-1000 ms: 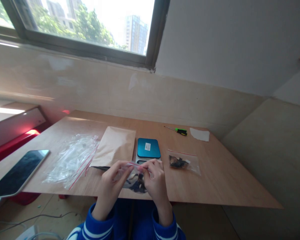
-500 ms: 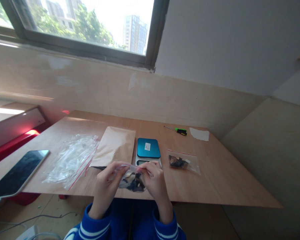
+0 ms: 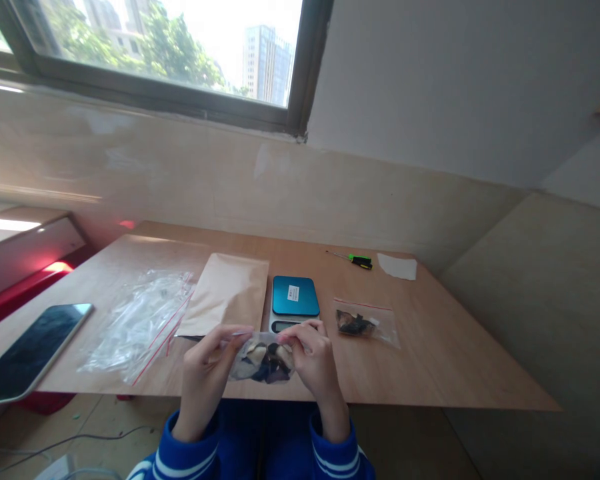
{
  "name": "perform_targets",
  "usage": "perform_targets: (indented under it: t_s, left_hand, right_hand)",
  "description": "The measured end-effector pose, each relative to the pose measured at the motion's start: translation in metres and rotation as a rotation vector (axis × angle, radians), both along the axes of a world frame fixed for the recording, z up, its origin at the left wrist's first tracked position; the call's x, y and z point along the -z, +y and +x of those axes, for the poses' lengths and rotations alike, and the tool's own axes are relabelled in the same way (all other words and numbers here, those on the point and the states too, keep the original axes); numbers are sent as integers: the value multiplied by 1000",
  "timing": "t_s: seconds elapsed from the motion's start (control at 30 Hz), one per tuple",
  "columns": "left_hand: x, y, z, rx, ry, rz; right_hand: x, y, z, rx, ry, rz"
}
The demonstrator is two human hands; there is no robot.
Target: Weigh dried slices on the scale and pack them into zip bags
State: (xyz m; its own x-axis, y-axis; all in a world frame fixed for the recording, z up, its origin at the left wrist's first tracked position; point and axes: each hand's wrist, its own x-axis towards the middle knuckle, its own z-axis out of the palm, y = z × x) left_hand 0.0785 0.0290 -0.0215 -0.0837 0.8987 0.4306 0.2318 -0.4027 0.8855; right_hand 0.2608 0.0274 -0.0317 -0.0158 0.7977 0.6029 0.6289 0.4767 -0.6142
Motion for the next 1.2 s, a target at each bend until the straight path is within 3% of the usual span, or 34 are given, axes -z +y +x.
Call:
perform_targets:
  t_s: [0.27,0.43,0.63,0.83,0.97,1.2]
  left_hand:
    - [1,2,-9,-82,17,19]
    - [0,3,-13,-47,27,12]
    - [7,7,-12,-48,-66,-98]
    - [9,5,-7,10,-124,-184]
    - [4,4,-4,120,-100,-193]
    - [2,7,-2,135,-83,-164]
  right_hand:
    - [5,4,4,-70,34,-103]
    - [7,0,8,-51,62,-99]
    - [7,-2,16,-85,109,-223]
    - [8,-9,28,-4,61,-235]
    - [8,-14,32,3,78,-298]
    - [5,-16,36,-148,230,-490]
